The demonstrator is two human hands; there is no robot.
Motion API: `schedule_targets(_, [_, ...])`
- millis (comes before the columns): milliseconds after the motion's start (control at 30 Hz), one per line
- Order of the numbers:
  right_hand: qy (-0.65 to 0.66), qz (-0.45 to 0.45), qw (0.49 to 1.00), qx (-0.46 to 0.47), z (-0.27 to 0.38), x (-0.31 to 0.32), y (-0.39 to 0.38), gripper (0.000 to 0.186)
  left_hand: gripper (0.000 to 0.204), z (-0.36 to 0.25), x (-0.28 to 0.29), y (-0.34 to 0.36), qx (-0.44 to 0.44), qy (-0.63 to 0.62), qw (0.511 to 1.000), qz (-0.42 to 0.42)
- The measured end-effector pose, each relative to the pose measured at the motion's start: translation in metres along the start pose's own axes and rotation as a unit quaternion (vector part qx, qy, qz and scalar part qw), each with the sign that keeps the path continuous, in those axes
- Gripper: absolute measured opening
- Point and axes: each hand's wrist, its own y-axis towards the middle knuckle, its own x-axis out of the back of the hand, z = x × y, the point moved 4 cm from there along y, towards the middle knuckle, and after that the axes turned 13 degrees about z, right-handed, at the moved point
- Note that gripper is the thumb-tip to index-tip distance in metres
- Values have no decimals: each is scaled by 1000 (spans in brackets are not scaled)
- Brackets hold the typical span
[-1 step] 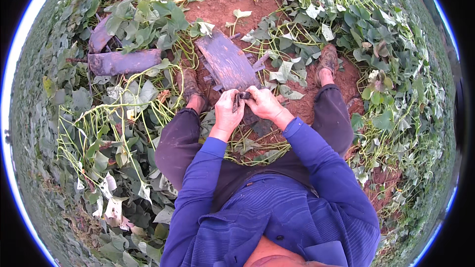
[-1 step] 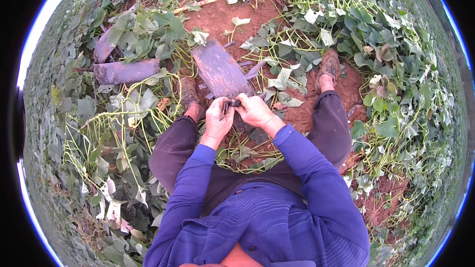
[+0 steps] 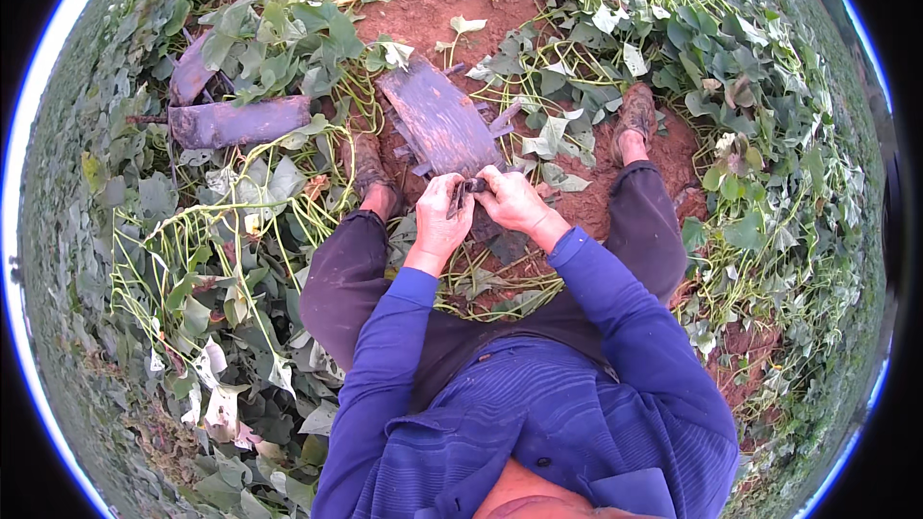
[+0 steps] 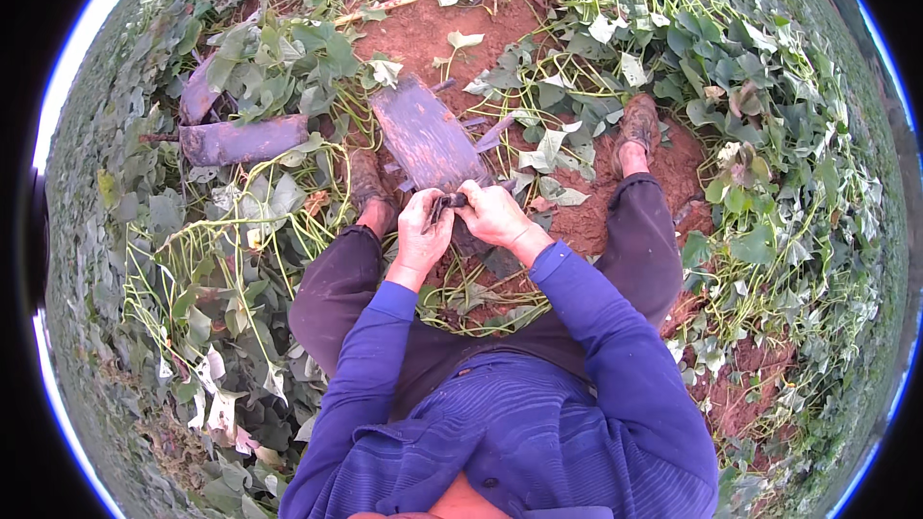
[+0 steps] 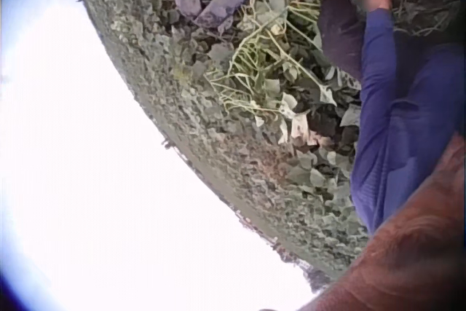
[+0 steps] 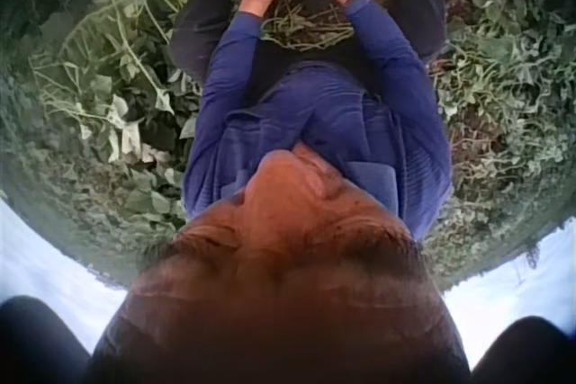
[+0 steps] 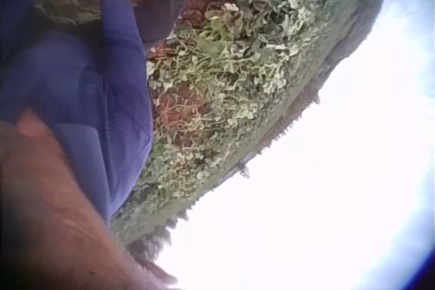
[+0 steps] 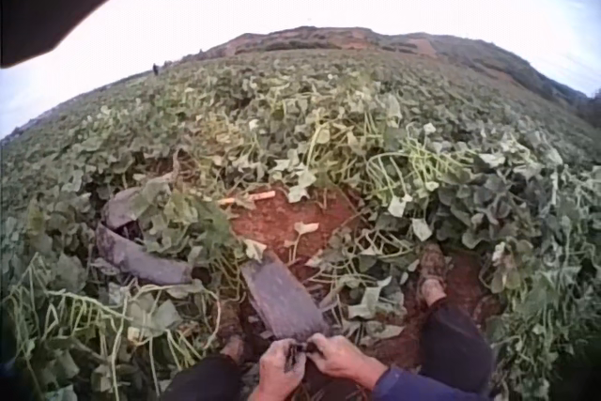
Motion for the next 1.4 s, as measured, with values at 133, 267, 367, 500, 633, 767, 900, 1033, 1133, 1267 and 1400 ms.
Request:
schedule_targets(133, [-4,-29,999,-25,-11,1,-4,23,27,-3,-5,-1,14,-48,999,15])
schedule_targets(267, [-25,-69,997,-23,-3,-3,-1,23,32,2,-12,-9,26,-55,998,-20])
schedule_targets(367, [-58,-118,991,-24,-19,-18,1,20,33,-24,-2,-5,-15,-3,999,-30])
schedule_targets(500, [-45,-149,987,-39,-23,-24,-1,20,33,-33,-2,-1,-27,37,998,-49])
schedule_targets(633, [24,-145,983,-114,-17,-29,0,18,27,-30,-3,-8,7,36,995,-91])
schedule_targets(767, [148,-90,979,-107,-49,-35,2,10,23,-31,-12,-11,31,20,995,-93])
schedule_targets(900, [177,7,978,-112,-25,-12,1,12,22,-29,-9,-16,16,5,995,-96])
schedule_targets(1033, [311,41,945,-91,-24,-8,-4,16,21,-21,-14,-16,-1,-1,996,-91])
schedule_targets(1133, [417,47,900,-123,-20,-13,-4,22,22,-7,-18,-20,3,-49,995,-86])
schedule_targets(1267, [333,10,935,-120,-11,-15,-8,21,21,11,-26,-24,40,-173,982,-58])
schedule_targets(1400, [290,-48,949,-115,-27,-28,-9,22,22,13,-31,-24,54,-281,957,-54])
